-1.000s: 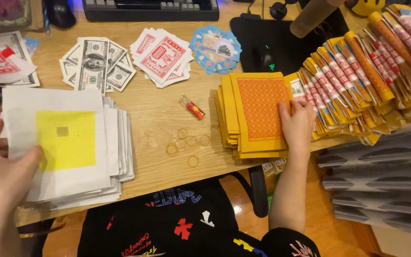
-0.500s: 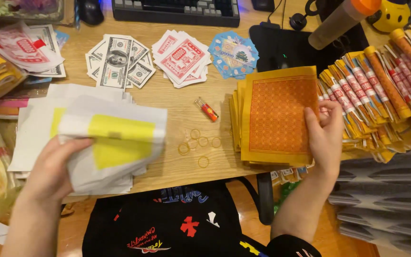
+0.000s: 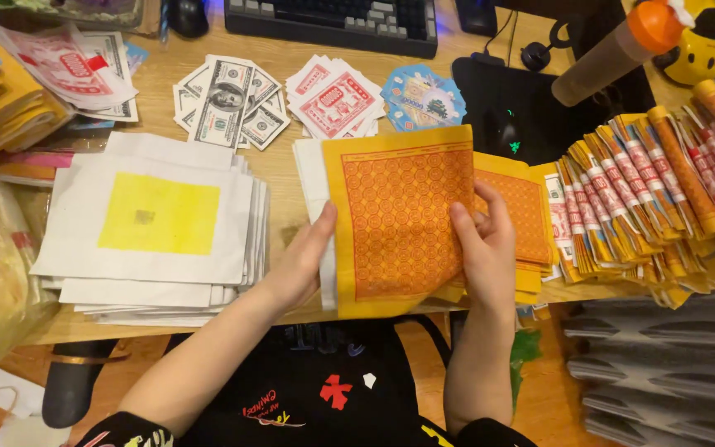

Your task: Assembling and folding bundles of spirit money and ritual notes on a desk

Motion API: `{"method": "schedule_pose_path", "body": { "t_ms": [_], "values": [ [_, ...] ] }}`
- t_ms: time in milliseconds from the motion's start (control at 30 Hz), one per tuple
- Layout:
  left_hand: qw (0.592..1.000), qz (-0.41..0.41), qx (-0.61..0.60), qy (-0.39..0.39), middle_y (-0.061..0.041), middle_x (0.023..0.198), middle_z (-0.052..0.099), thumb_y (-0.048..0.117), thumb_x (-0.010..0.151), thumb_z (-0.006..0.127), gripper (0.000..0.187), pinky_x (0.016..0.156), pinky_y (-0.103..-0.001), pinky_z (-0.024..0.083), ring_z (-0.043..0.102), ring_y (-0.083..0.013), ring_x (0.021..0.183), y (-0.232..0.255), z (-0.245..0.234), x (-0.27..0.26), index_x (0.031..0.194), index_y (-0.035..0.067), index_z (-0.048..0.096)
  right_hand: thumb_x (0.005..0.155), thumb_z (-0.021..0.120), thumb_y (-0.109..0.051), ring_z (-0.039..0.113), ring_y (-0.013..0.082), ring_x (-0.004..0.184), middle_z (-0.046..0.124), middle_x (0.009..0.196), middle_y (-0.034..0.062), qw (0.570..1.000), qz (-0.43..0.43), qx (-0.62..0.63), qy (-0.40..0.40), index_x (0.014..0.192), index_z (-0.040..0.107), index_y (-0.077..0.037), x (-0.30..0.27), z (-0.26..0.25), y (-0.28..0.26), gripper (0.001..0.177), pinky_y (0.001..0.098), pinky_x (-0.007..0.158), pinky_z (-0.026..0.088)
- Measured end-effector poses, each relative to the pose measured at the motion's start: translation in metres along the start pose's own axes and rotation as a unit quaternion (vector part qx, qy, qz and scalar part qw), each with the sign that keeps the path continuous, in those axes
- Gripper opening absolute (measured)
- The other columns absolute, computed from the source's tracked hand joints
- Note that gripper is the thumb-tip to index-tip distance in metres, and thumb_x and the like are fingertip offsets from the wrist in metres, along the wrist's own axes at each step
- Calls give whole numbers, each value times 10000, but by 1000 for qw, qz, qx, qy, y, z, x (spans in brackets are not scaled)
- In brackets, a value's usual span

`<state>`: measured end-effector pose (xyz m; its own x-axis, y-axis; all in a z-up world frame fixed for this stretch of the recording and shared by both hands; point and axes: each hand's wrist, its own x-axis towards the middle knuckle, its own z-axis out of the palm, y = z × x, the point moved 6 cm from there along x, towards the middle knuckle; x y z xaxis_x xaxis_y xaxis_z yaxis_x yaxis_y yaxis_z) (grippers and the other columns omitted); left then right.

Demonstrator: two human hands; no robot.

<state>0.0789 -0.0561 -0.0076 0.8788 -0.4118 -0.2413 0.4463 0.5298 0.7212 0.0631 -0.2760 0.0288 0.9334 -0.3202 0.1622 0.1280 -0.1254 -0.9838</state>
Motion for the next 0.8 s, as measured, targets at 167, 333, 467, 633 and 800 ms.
{"method": "schedule_pose_path", "body": {
  "t_ms": [167,333,467,633,800],
  "values": [
    [965,170,172,-106,-163,1162,671,188,976,571,354,951,-463,508,593,-224,1092,13,-1,1,1256,-22,616,981,575,-93,619,242,942,614,1006,180,997,-56,-53,-4,1336,468,13,-7,16,-11,386,395,781,530],
    [963,171,179,-105,-180,1129,680,129,967,579,315,944,-467,508,582,-215,1068,9,-2,-1,1231,-33,635,976,585,-38,512,219,1180,578,1154,185,985,-138,-104,15,1312,497,69,-9,15,-14,364,412,1047,419],
    [955,184,197,-124,-199,1146,671,154,979,558,343,942,-491,509,601,-249,1067,10,3,-4,1255,-42,611,983,575,-35,525,223,1148,589,1138,190,981,-152,-115,17,1293,512,71,-6,12,-4,334,409,1019,439],
    [928,236,264,-116,-185,1146,683,212,1001,504,356,886,-478,545,641,-265,1032,23,9,-25,1252,-14,621,988,596,-61,507,223,1134,574,1160,180,971,-182,-151,31,1276,529,64,-16,29,-37,321,408,1011,431],
    [664,554,495,-83,-227,1434,474,510,1040,141,662,1030,-527,472,501,-421,1314,55,57,-65,1411,80,481,1010,378,-246,601,218,1139,632,1248,79,968,76,225,-86,1310,560,-50,-31,23,-39,403,366,875,494]
  ]
}}
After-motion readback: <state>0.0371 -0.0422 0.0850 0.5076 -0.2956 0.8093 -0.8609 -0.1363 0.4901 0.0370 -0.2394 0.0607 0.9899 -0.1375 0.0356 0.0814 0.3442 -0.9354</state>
